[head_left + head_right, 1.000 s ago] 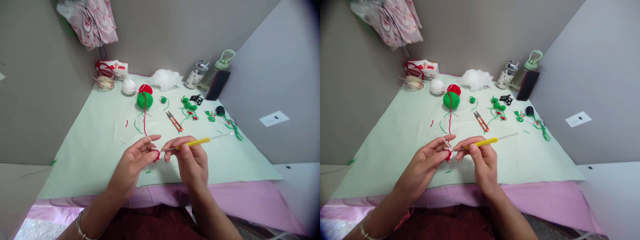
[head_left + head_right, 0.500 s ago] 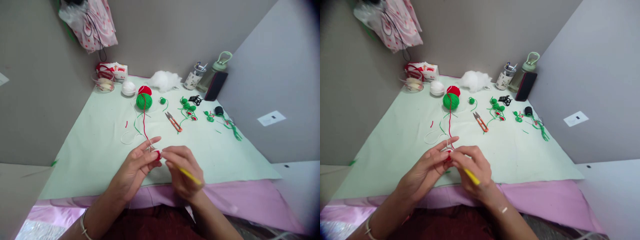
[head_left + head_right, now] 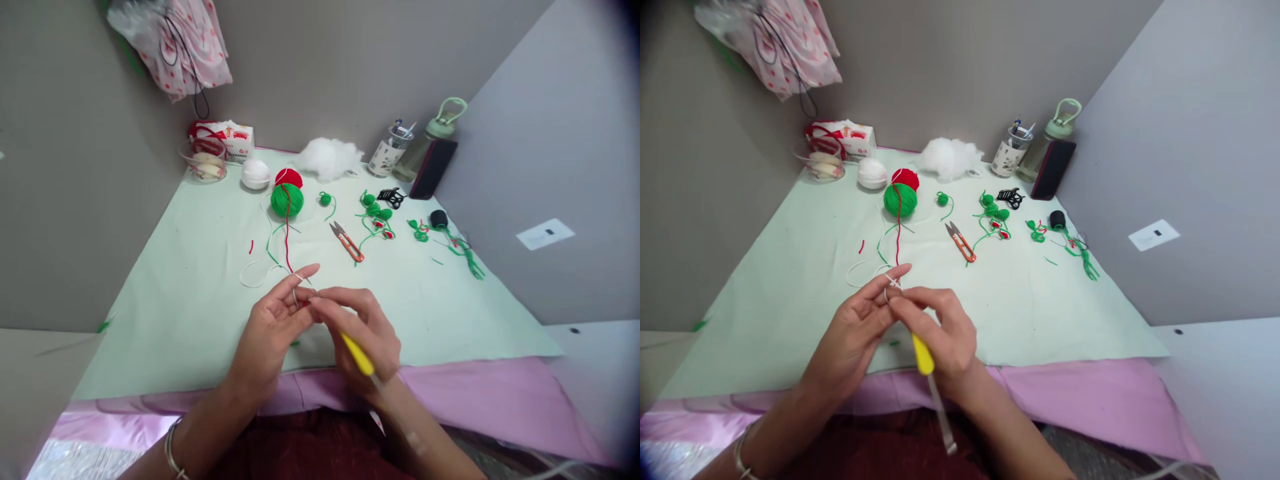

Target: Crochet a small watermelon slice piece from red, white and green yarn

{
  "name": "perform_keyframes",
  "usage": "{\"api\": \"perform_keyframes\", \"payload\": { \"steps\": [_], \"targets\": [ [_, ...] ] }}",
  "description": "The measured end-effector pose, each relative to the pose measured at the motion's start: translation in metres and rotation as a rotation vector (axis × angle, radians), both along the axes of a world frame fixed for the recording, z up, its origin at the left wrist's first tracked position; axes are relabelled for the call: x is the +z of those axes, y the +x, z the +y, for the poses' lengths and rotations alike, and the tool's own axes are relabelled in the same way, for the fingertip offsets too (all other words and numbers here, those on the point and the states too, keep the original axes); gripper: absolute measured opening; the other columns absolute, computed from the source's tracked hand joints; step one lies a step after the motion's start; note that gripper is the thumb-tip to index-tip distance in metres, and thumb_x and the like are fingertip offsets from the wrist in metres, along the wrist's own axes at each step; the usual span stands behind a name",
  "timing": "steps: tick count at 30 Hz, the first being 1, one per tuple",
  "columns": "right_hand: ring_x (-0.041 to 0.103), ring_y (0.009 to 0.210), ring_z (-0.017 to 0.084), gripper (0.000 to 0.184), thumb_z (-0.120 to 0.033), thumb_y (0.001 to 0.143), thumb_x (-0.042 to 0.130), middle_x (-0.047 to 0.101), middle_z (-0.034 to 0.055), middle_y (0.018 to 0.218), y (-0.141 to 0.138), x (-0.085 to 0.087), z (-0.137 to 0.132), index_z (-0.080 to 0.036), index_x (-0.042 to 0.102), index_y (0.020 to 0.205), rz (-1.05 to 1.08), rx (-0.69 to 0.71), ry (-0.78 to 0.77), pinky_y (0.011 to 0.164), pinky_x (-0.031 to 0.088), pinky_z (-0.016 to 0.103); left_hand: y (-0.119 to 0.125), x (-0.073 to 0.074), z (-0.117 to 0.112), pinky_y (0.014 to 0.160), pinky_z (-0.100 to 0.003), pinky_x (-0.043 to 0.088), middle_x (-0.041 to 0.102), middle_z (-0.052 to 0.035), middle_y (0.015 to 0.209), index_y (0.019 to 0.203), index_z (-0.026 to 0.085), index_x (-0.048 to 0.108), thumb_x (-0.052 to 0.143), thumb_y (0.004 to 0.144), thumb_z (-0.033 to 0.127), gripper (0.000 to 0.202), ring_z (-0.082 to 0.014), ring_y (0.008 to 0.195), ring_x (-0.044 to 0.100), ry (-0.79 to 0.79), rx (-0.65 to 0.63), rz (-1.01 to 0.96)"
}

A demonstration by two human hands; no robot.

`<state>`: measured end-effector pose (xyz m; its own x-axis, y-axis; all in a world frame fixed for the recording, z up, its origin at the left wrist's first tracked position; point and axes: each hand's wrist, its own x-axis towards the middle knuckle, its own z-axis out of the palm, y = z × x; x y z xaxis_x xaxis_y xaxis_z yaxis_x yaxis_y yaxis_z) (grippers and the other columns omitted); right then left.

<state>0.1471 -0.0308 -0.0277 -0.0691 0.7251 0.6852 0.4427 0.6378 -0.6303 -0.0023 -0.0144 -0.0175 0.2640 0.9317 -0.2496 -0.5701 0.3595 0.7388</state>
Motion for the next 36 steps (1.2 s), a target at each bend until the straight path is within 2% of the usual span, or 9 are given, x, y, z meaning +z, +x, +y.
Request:
{"api": "perform_keyframes", "payload": {
  "steps": [2,5,7,9,14,18,23,28,36],
  "targets": [
    [0.073,0.099,0.021,0.039,-0.008,0.097,0.065,0.077,0.0084,0.115,0.003,0.0,0.0,-0.031,0.077,0.126,-0.017,-0.017,0.019,0.078,0.062,0.035,-0.001,0.002,0.003,0.08,-0.023,0.053,0.07,-0.001,0.087,0.122,0.02,0.079,0.089,0.08,0.027,0.044,-0.0103,0.078,0.061,-0.092,-0.059,-0.084],
    [0.071,0.081,0.018,0.027,-0.013,0.101,0.061,0.077,0.005,0.096,0.008,0.003,0.005,-0.028,0.08,0.112,0.285,0.005,-0.142,0.071,0.06,0.033,-0.003,0.003,0.007,0.073,-0.02,0.053,0.068,-0.0017,0.084,0.114,0.015,0.082,0.088,0.079,0.024,0.037,-0.0081,0.073,0.058,-0.165,-0.093,-0.161],
    [0.067,0.069,0.015,0.022,-0.018,0.103,0.061,0.075,0.0027,0.089,0.009,0.005,0.008,-0.027,0.081,0.104,0.518,0.078,-0.279,0.066,0.057,0.031,-0.004,0.003,0.008,0.072,-0.019,0.052,0.066,-0.0001,0.082,0.112,0.016,0.083,0.087,0.079,0.021,0.034,-0.0075,0.072,0.058,-0.141,-0.055,-0.143],
    [0.066,0.067,0.013,0.018,-0.023,0.102,0.064,0.075,0.0022,0.091,0.008,0.005,0.011,-0.027,0.081,0.101,0.619,0.175,-0.362,0.065,0.057,0.03,-0.003,0.001,0.007,0.075,-0.019,0.052,0.066,0.0012,0.081,0.112,0.02,0.083,0.087,0.08,0.021,0.032,-0.0078,0.073,0.059,-0.071,-0.028,-0.076],
    [0.071,0.09,0.018,0.017,-0.022,0.1,0.068,0.078,0.004,0.099,0.005,0.001,0.011,-0.029,0.083,0.104,0.528,0.172,-0.332,0.077,0.058,0.032,0.001,-0.001,0.0,0.087,-0.023,0.054,0.072,0.0008,0.09,0.116,0.027,0.081,0.087,0.083,0.024,0.034,-0.0101,0.084,0.065,0.058,-0.053,0.061],
    [0.066,0.074,0.012,0.016,-0.026,0.102,0.067,0.076,0.0014,0.096,0.007,-0.002,0.011,-0.03,0.082,0.104,0.631,0.236,-0.414,0.071,0.056,0.028,0.002,0.0,-0.001,0.089,-0.025,0.055,0.069,0.0017,0.094,0.12,0.03,0.08,0.089,0.08,0.022,0.041,-0.0108,0.087,0.067,0.048,-0.049,0.018],
    [0.068,0.071,0.01,0.014,-0.031,0.101,0.069,0.076,0.0011,0.09,0.006,0.001,0.014,-0.027,0.081,0.098,0.799,0.279,-0.518,0.067,0.056,0.023,0.0,0.003,0.002,0.086,-0.023,0.054,0.064,0.003,0.09,0.119,0.032,0.081,0.089,0.08,0.023,0.041,-0.0095,0.084,0.065,0.045,-0.038,0.036],
    [0.067,0.064,0.01,0.017,-0.034,0.102,0.066,0.078,0.0021,0.087,0.006,0.007,0.018,-0.023,0.077,0.095,0.895,0.353,-0.562,0.063,0.056,0.022,-0.004,0.005,0.002,0.082,-0.024,0.052,0.067,0.0003,0.091,0.117,0.03,0.083,0.087,0.082,0.026,0.035,-0.0114,0.083,0.063,0.026,-0.06,0.086],
    [0.072,0.074,0.013,0.02,-0.027,0.108,0.054,0.078,0.0038,0.096,0.016,0.009,0.012,-0.023,0.074,0.104,0.643,0.331,-0.404,0.071,0.06,0.029,-0.006,0.005,-0.001,0.083,-0.025,0.05,0.066,-0.0006,0.094,0.117,0.03,0.083,0.083,0.085,0.028,0.032,-0.0123,0.085,0.062,0.057,-0.05,0.155]
  ]
}}
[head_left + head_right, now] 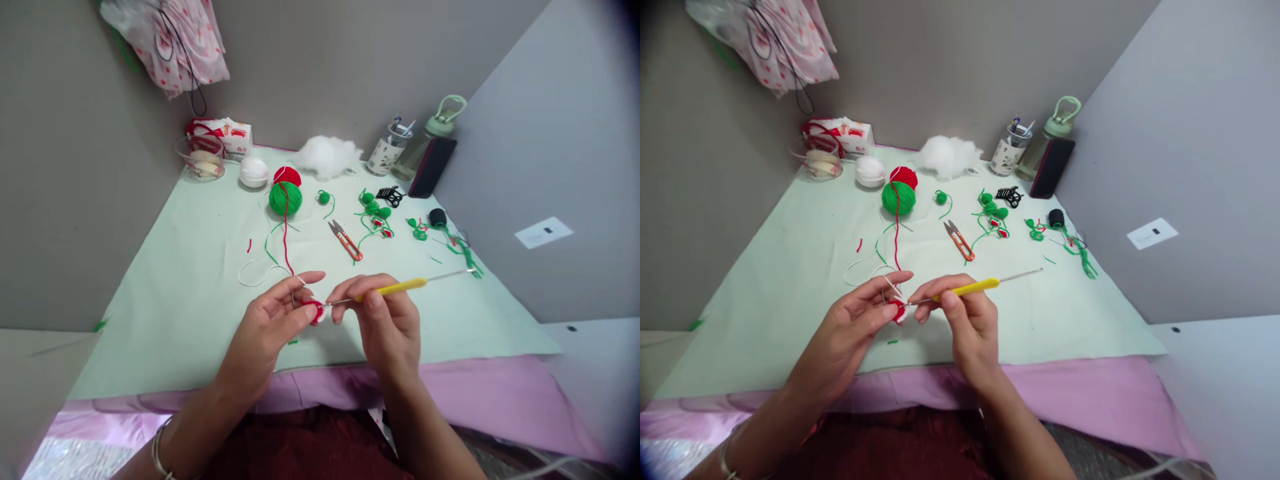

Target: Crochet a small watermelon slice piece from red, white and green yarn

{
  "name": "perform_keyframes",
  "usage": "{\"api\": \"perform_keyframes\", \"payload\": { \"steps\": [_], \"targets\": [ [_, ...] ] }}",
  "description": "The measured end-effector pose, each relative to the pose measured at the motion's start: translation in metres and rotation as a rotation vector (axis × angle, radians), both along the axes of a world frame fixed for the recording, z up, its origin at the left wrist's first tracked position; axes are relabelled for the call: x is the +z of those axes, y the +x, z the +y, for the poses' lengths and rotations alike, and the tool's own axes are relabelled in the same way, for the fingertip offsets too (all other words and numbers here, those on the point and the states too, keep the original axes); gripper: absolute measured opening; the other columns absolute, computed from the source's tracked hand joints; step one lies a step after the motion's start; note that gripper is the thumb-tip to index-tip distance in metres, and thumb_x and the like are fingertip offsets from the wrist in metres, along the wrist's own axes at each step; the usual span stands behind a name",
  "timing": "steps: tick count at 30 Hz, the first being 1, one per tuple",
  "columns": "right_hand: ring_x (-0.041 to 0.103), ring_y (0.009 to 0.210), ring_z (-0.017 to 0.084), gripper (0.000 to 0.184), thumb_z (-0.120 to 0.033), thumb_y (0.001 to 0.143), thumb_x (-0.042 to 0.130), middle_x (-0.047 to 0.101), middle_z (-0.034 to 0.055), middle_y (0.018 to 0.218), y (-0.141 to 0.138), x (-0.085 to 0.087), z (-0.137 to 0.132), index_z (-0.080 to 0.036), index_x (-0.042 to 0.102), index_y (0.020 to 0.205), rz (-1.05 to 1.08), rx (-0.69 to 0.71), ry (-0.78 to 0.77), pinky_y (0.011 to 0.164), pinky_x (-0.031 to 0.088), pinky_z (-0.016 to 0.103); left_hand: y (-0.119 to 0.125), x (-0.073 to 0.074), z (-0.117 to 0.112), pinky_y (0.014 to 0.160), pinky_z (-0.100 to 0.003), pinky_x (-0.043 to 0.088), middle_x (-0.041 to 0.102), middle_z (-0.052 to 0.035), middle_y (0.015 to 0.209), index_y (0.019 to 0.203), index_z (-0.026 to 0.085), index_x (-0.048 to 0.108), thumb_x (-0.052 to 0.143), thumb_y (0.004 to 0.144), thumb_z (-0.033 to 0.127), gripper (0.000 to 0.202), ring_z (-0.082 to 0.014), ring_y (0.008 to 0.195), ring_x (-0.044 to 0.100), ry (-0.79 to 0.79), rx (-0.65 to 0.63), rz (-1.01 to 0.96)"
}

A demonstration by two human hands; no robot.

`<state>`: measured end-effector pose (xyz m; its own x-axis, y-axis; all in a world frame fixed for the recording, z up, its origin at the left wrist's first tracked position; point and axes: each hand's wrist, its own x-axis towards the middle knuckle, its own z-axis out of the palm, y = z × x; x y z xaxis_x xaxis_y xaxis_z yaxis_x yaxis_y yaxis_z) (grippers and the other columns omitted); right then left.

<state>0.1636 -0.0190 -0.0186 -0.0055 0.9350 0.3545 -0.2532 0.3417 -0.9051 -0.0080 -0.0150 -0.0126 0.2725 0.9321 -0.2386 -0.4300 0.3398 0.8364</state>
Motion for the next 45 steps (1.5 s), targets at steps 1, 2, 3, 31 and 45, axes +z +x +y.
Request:
{"api": "perform_keyframes", "payload": {
  "steps": [1,2,3,31,45],
  "targets": [
    [0.072,0.075,0.013,0.021,-0.025,0.108,0.053,0.078,0.004,0.098,0.0,0.0,-0.002,-0.023,0.074,0.105,-0.046,-0.023,0.032,0.072,0.06,0.03,0.0,0.0,0.0,0.083,-0.025,0.05,0.065,-0.0004,0.093,0.116,0.03,0.083,0.083,0.085,0.028,0.032,-0.0124,0.085,0.061,0.004,0.006,0.004],
    [0.072,0.076,0.014,0.021,-0.023,0.109,0.052,0.077,0.0042,0.1,0.0,0.001,-0.004,-0.023,0.073,0.107,-0.095,-0.052,0.068,0.073,0.06,0.031,0.0,0.0,0.0,0.083,-0.025,0.05,0.065,-0.0001,0.092,0.117,0.03,0.082,0.083,0.085,0.028,0.032,-0.0124,0.084,0.061,0.007,0.009,0.006],
    [0.072,0.078,0.014,0.022,-0.021,0.108,0.052,0.077,0.0043,0.101,0.0,0.001,-0.005,-0.024,0.074,0.109,-0.146,-0.083,0.11,0.074,0.059,0.032,0.0,0.0,0.0,0.083,-0.025,0.05,0.065,0.0002,0.092,0.117,0.03,0.082,0.083,0.085,0.028,0.032,-0.0122,0.084,0.062,0.011,0.011,0.008],
    [0.066,0.059,0.012,0.021,-0.038,0.105,0.06,0.079,0.0032,0.085,-0.004,-0.001,0.005,-0.022,0.069,0.094,0.139,0.021,-0.164,0.056,0.053,0.025,-0.001,0.002,-0.001,0.081,-0.026,0.05,0.067,-0.0001,0.091,0.12,0.029,0.08,0.083,0.086,0.027,0.035,-0.0141,0.086,0.063,0.0,-0.021,0.02],
    [0.077,0.095,0.02,0.046,-0.013,0.095,0.071,0.079,0.0033,0.114,0.003,-0.014,-0.016,-0.04,0.072,0.132,-0.797,-0.265,0.464,0.078,0.064,0.033,0.004,-0.004,0.0,0.081,-0.021,0.05,0.066,0.0032,0.089,0.126,0.032,0.077,0.086,0.083,0.021,0.045,-0.0095,0.083,0.062,0.018,0.036,-0.06]
  ]
}}
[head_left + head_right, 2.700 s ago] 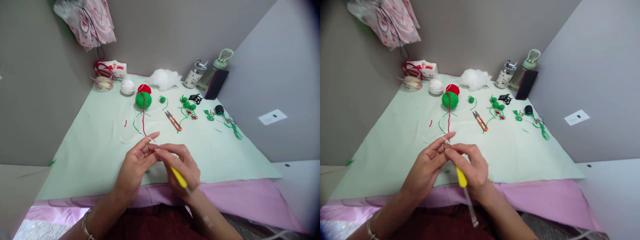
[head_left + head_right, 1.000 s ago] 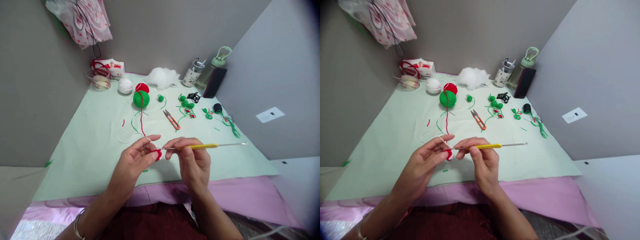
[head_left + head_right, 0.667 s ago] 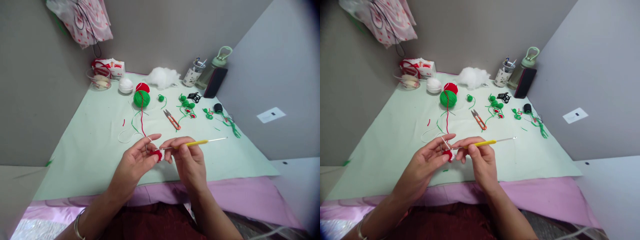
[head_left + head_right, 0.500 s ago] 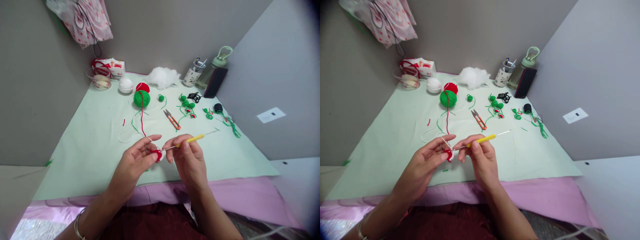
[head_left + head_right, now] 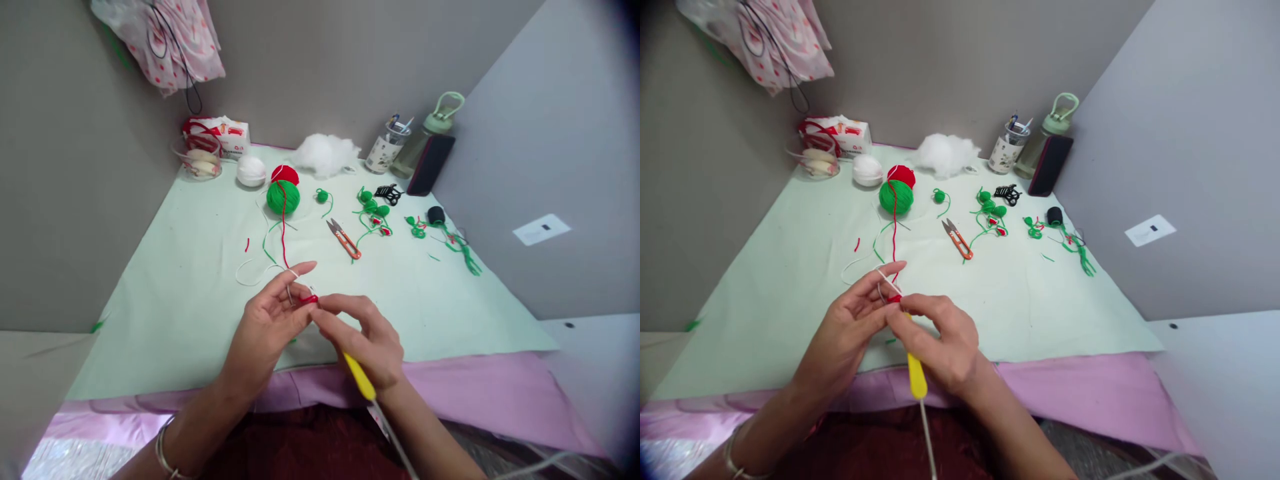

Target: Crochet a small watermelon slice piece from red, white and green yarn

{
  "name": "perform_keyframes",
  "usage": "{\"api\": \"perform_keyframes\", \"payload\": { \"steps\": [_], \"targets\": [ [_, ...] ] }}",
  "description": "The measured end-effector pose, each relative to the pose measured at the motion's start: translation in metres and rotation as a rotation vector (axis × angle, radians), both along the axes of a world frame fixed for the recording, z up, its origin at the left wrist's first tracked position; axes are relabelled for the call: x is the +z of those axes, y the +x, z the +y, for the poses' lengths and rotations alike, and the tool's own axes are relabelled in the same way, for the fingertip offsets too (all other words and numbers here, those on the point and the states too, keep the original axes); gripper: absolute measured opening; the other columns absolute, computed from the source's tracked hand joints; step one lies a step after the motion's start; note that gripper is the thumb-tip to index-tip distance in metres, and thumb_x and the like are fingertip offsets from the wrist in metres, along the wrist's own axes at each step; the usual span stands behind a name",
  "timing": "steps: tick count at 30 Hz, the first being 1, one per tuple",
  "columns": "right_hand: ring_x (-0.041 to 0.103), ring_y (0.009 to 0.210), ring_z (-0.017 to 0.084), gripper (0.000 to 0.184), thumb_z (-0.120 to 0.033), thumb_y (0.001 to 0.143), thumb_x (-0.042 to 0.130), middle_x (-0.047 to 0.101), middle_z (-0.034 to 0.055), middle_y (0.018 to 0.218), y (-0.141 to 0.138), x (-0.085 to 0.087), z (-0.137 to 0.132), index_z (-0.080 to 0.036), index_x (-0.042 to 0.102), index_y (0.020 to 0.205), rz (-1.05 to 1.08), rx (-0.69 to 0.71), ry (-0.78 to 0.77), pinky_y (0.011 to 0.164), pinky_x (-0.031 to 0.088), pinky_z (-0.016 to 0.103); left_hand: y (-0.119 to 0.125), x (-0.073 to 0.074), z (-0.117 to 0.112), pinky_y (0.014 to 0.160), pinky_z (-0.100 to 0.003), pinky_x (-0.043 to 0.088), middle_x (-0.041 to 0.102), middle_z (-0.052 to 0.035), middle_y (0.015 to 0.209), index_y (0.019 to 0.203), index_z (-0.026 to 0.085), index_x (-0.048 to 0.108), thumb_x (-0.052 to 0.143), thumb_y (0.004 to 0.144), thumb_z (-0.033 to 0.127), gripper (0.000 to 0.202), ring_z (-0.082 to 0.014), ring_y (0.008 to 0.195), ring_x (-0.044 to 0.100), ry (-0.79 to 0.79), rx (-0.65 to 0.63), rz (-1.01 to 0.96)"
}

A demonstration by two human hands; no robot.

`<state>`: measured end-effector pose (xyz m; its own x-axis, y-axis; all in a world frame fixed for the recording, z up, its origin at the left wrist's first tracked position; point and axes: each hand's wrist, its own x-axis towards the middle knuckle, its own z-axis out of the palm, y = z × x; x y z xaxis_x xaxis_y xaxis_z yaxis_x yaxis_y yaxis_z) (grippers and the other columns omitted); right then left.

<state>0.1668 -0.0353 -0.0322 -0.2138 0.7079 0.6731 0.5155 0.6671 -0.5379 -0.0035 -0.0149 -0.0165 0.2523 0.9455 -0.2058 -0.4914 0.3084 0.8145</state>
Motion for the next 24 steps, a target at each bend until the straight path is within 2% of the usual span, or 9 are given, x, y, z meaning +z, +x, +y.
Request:
{"api": "perform_keyframes", "payload": {
  "steps": [3,6,10,13,16,19,22,24],
  "targets": [
    [0.076,0.1,0.022,0.055,-0.008,0.091,0.075,0.077,0.0024,0.113,-0.001,-0.006,-0.001,-0.043,0.072,0.132,0.019,-0.049,-0.007,0.083,0.065,0.035,0.002,0.003,0.001,0.077,-0.023,0.052,0.068,0.0014,0.084,0.129,0.024,0.075,0.088,0.08,0.023,0.051,-0.01,0.076,0.062,-0.142,-0.08,-0.133],
    [0.075,0.095,0.023,0.043,-0.011,0.095,0.069,0.077,0.0054,0.108,-0.002,-0.003,0.0,-0.037,0.075,0.13,0.157,-0.022,0.002,0.079,0.065,0.037,0.0,0.005,0.004,0.071,-0.024,0.052,0.068,0.0005,0.079,0.124,0.017,0.076,0.089,0.077,0.023,0.049,-0.0096,0.068,0.061,-0.255,-0.135,-0.221],
    [0.069,0.073,0.018,0.025,-0.019,0.104,0.057,0.074,0.0043,0.09,-0.005,0.008,0.007,-0.028,0.079,0.111,0.551,0.039,-0.211,0.066,0.06,0.035,-0.003,0.005,0.006,0.071,-0.024,0.052,0.066,0.0013,0.08,0.124,0.018,0.076,0.086,0.079,0.019,0.046,-0.0095,0.068,0.06,-0.193,-0.045,-0.149],
    [0.068,0.068,0.014,0.02,-0.022,0.104,0.06,0.075,0.0045,0.097,-0.01,0.012,0.013,-0.027,0.08,0.105,0.672,0.126,-0.329,0.061,0.059,0.032,-0.001,0.003,0.003,0.071,-0.024,0.052,0.066,0.0007,0.086,0.122,0.022,0.078,0.086,0.08,0.021,0.043,-0.0111,0.074,0.061,-0.093,-0.031,-0.064],
    [0.07,0.074,0.015,0.022,-0.019,0.103,0.062,0.077,0.0048,0.102,-0.013,0.01,0.013,-0.03,0.081,0.109,0.603,0.111,-0.308,0.067,0.06,0.033,0.002,0.0,0.001,0.07,-0.023,0.051,0.066,0.0003,0.091,0.123,0.025,0.078,0.085,0.084,0.025,0.04,-0.0117,0.079,0.061,-0.019,-0.03,0.014],
    [0.073,0.084,0.019,0.03,-0.015,0.101,0.064,0.078,0.0051,0.102,-0.013,0.005,0.007,-0.033,0.079,0.118,0.392,0.01,-0.196,0.072,0.062,0.034,0.005,-0.001,0.0,0.061,-0.02,0.046,0.063,0.0021,0.086,0.124,0.025,0.077,0.087,0.082,0.028,0.044,-0.0081,0.068,0.053,-0.011,0.011,0.034],
    [0.074,0.096,0.022,0.038,-0.011,0.096,0.069,0.078,0.0064,0.112,-0.012,0.002,0.003,-0.035,0.078,0.124,0.153,-0.07,-0.057,0.079,0.063,0.037,0.006,0.001,0.001,0.048,-0.018,0.035,0.055,0.0056,0.073,0.126,0.022,0.076,0.089,0.08,0.032,0.049,-0.0044,0.053,0.038,-0.113,-0.021,-0.057],
    [0.074,0.095,0.022,0.036,-0.012,0.097,0.068,0.078,0.0064,0.11,-0.01,0.003,0.003,-0.035,0.078,0.123,0.167,-0.065,-0.037,0.079,0.063,0.038,0.004,0.002,0.004,0.045,-0.017,0.031,0.049,0.0071,0.068,0.124,0.018,0.077,0.088,0.079,0.031,0.048,-0.0028,0.05,0.031,-0.209,-0.086,-0.146]
  ]
}}
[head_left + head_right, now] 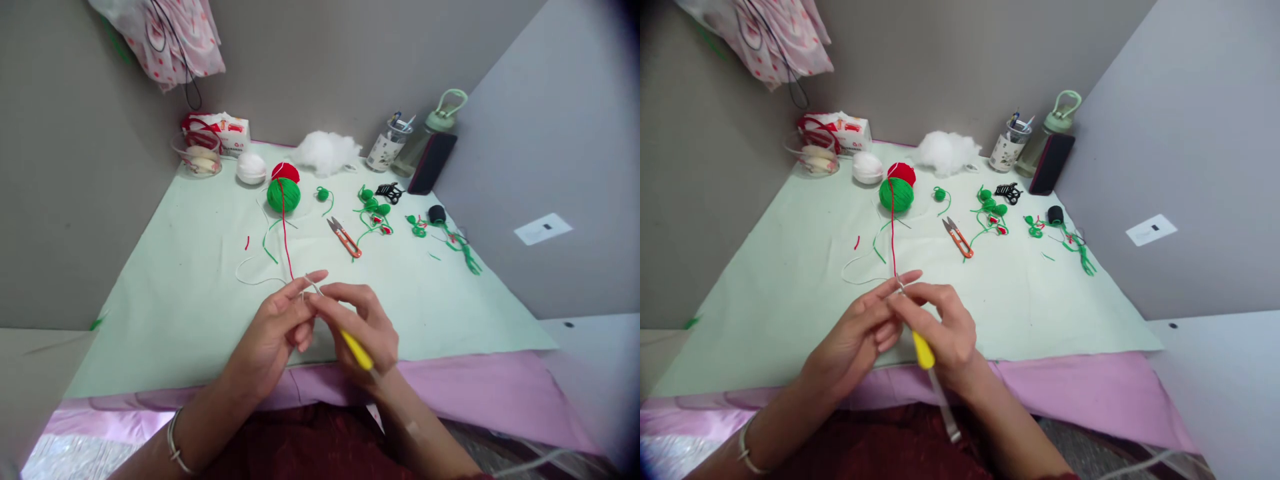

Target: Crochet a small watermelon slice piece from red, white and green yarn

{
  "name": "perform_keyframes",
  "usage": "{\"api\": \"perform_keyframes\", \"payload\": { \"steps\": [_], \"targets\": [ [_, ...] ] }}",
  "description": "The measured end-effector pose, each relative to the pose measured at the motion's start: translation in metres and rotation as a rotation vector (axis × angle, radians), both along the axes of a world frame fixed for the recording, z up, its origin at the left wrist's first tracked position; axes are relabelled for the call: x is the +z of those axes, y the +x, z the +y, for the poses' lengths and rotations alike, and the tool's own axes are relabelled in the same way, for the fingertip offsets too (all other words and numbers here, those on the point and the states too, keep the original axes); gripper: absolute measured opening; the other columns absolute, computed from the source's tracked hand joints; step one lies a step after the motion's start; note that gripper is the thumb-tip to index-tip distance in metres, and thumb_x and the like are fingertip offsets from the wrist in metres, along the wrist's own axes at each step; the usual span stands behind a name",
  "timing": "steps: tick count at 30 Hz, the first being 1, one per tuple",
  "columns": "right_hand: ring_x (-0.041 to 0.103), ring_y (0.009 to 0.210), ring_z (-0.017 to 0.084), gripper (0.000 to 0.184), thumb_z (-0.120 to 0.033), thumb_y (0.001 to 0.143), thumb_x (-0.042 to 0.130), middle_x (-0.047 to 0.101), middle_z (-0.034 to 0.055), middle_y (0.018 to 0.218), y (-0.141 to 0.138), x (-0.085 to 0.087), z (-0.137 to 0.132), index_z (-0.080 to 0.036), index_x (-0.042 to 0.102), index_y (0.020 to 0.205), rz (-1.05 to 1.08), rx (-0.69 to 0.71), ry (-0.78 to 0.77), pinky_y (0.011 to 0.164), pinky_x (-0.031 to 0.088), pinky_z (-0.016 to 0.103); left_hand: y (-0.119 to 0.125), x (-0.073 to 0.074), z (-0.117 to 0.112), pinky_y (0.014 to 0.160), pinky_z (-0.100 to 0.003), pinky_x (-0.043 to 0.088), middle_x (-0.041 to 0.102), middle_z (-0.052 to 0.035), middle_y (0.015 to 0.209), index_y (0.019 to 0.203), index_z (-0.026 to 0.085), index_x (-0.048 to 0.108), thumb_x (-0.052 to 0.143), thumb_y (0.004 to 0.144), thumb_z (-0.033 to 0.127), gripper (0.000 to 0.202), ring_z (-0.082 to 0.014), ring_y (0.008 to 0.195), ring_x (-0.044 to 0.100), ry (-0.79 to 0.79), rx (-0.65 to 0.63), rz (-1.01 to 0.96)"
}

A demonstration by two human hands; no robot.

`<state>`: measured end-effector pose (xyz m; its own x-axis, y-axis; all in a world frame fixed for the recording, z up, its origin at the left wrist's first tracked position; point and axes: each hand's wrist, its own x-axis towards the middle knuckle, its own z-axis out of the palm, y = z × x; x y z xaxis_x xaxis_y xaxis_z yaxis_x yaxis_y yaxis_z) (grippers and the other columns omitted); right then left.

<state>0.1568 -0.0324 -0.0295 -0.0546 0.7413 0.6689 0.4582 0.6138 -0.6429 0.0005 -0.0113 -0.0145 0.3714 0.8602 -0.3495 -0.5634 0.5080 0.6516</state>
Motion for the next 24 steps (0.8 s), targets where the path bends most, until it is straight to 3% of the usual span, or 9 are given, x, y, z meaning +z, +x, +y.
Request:
{"api": "perform_keyframes", "payload": {
  "steps": [3,6,10,12,17,24],
  "targets": [
    [0.07,0.075,0.018,0.025,-0.018,0.102,0.061,0.076,0.0041,0.094,0.001,0.003,0.005,-0.03,0.08,0.112,0.33,0.027,-0.119,0.068,0.06,0.034,-0.004,0.001,0.004,0.046,-0.015,0.031,0.05,0.0054,0.072,0.118,0.015,0.081,0.088,0.078,0.024,0.042,-0.0016,0.052,0.031,-0.051,-0.003,-0.071],
    [0.065,0.066,0.014,0.019,-0.026,0.104,0.061,0.073,0.0027,0.091,-0.001,0.003,0.011,-0.028,0.08,0.102,0.601,0.138,-0.288,0.061,0.056,0.031,-0.004,0.0,0.005,0.057,-0.017,0.043,0.06,0.002,0.08,0.114,0.019,0.083,0.088,0.078,0.021,0.037,-0.0045,0.061,0.046,0.033,0.067,-0.009],
    [0.067,0.075,0.015,0.015,-0.027,0.101,0.067,0.078,0.0045,0.099,-0.005,0.002,0.013,-0.028,0.081,0.103,0.566,0.202,-0.345,0.067,0.057,0.031,-0.001,-0.003,0.0,0.075,-0.023,0.053,0.068,-0.0005,0.089,0.118,0.024,0.081,0.087,0.081,0.023,0.038,-0.0117,0.08,0.061,0.166,0.065,0.121],
    [0.067,0.074,0.015,0.015,-0.026,0.101,0.067,0.079,0.0045,0.098,-0.004,0.001,0.013,-0.028,0.082,0.104,0.553,0.166,-0.328,0.067,0.057,0.031,0.0,-0.003,-0.001,0.07,-0.022,0.053,0.069,-0.0005,0.093,0.124,0.025,0.077,0.087,0.082,0.023,0.043,-0.0121,0.081,0.062,0.19,0.083,0.156],
    [0.066,0.073,0.013,0.017,-0.025,0.101,0.067,0.078,0.0021,0.098,-0.001,0.0,0.013,-0.031,0.082,0.106,0.58,0.228,-0.364,0.069,0.056,0.03,-0.003,0.001,0.001,0.046,-0.019,0.046,0.066,0.0036,0.087,0.128,0.024,0.072,0.086,0.083,0.023,0.047,-0.0051,0.053,0.056,0.172,0.057,0.144],
    [0.066,0.073,0.014,0.012,-0.03,0.099,0.071,0.079,0.0035,0.097,-0.001,0.0,0.016,-0.028,0.083,0.101,0.684,0.266,-0.412,0.066,0.056,0.028,-0.003,0.005,0.001,0.054,-0.019,0.053,0.071,0.0017,0.08,0.132,0.017,0.067,0.086,0.083,0.021,0.053,-0.0084,0.057,0.066,0.119,0.005,0.076]
  ]
}}
